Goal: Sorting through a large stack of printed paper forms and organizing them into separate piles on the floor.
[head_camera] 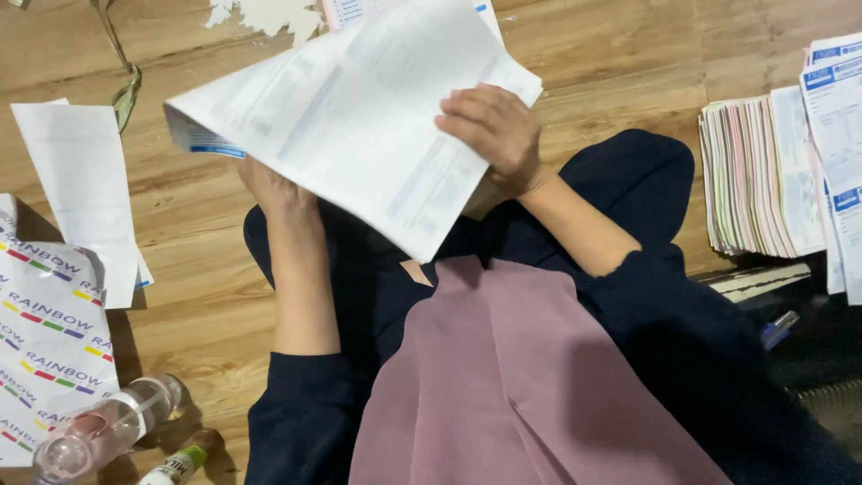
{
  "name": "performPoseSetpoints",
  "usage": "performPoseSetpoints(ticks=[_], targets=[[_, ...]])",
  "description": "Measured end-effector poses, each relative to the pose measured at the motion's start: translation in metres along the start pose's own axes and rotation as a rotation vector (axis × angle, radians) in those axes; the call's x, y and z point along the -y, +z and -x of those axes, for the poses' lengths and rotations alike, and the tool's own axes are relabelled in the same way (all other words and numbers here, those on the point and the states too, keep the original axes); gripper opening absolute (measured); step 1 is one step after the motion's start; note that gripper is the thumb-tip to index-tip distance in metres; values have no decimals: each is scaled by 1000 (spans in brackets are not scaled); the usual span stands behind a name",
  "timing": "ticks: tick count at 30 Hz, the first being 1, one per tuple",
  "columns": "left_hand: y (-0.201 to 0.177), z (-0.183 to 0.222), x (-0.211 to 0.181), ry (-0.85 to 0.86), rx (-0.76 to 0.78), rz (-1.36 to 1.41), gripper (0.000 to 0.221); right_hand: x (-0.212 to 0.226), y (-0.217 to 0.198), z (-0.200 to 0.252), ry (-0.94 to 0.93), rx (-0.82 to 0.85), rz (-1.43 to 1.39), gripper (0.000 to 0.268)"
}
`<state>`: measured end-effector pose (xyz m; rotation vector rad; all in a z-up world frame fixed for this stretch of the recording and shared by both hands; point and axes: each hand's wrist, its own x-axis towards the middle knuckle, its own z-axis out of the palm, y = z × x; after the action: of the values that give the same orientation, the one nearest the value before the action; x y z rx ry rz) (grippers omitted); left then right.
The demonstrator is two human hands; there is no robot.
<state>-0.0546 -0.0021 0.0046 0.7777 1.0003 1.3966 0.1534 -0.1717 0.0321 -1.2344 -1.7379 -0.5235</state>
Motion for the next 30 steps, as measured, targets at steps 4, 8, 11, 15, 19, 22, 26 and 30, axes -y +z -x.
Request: performPoseSetpoints(ticks=[4, 8, 11, 15, 19, 22, 26, 30], targets=[[-1, -10, 15, -6, -90, -105, 63, -44, -8, 5, 400, -226, -294, 21], [-14, -24, 26, 93, 143, -309, 23, -88, -19, 14, 775, -151, -343, 11], [-15, -18, 24, -5, 286, -337, 30, -96, -20, 25, 997, -131, -447, 3], [-8, -7, 24, -223, 499, -307, 41, -100, -16, 47, 1479, -149, -493, 10], [7, -1, 23, -251, 406, -391, 13, -106, -21, 61, 1566, -110, -490, 15], [14, 3, 23, -134, 436, -393, 29, -105, -27, 62, 1676, -113, -538, 17], [17, 5, 24, -35, 439, -356, 44, -108, -28, 69, 1694, -152, -590, 15], [22, 11, 18, 3, 455, -401, 46, -109, -29, 74, 1653, -145, -615, 17]])
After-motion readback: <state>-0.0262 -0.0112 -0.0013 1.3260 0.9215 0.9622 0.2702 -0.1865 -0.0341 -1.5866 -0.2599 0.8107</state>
